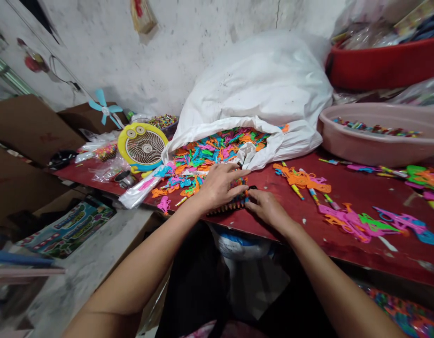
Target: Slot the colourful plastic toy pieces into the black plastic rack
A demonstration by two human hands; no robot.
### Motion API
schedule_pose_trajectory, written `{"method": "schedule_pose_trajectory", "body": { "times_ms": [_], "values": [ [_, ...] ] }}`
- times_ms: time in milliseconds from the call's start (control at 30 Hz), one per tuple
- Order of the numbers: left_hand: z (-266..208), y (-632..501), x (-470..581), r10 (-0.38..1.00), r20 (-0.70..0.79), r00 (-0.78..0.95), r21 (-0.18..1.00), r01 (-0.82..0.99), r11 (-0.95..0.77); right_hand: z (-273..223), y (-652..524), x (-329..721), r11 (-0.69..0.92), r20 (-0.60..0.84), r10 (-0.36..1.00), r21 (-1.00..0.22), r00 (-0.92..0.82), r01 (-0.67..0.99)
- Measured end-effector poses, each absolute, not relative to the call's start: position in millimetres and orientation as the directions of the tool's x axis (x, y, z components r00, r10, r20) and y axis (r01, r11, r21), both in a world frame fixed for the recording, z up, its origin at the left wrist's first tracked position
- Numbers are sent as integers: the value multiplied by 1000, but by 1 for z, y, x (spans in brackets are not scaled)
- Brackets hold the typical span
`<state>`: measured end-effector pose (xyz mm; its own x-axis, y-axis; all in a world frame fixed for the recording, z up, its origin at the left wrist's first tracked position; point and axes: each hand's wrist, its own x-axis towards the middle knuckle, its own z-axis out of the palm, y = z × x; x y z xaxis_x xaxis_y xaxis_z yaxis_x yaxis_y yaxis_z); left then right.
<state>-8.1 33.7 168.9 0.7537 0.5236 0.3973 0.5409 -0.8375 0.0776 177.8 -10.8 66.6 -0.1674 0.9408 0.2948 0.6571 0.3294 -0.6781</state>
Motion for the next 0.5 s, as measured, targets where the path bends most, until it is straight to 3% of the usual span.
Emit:
{"method": "schedule_pose_trajectory", "body": {
  "times_ms": [233,500],
  "values": [
    [168,38,4,583,324,745,173,559,-811,56,-3,185,340,296,940,-806,-168,485],
    [165,43,4,615,349,707,232,571,-788,61,-1,181,335,312,941,-795,-134,505]
  ]
}}
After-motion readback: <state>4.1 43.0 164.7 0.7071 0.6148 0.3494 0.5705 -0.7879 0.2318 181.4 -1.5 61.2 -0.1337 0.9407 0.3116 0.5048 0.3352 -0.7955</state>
